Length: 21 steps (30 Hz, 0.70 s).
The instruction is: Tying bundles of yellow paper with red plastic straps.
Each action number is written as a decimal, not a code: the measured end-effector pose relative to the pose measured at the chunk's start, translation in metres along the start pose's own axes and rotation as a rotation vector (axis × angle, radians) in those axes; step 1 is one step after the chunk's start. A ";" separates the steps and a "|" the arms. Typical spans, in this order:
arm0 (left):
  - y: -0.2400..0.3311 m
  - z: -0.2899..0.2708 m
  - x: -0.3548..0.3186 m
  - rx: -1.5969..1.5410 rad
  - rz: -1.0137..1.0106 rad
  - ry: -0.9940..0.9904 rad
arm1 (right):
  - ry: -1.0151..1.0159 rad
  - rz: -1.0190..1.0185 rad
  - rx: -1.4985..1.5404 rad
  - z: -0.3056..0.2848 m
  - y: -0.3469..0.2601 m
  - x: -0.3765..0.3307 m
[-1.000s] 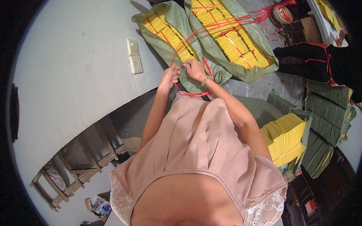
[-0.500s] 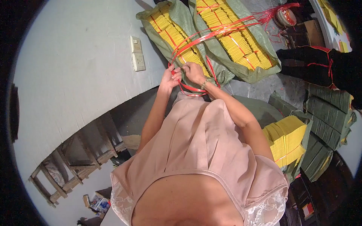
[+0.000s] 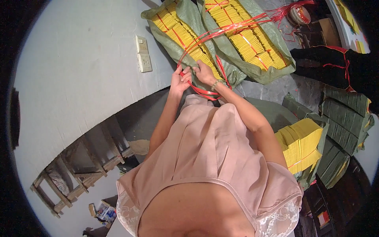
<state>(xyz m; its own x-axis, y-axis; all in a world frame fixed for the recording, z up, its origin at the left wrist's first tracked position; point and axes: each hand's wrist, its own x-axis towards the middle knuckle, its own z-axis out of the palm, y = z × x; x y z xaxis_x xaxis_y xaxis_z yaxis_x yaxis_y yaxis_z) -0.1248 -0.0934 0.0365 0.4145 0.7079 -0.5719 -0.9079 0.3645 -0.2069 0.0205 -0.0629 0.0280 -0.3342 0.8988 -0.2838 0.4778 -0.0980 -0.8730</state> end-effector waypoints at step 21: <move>0.007 0.017 -0.014 0.983 0.213 0.385 | -0.177 0.017 0.098 0.005 0.021 0.032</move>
<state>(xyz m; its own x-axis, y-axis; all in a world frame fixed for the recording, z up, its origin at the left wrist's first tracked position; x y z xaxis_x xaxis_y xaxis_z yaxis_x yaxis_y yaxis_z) -0.1357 -0.0902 0.0569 0.0511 0.6388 -0.7677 -0.4403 0.7044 0.5568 0.0150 -0.0381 -0.0014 -0.4680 0.8085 -0.3567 0.4066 -0.1614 -0.8993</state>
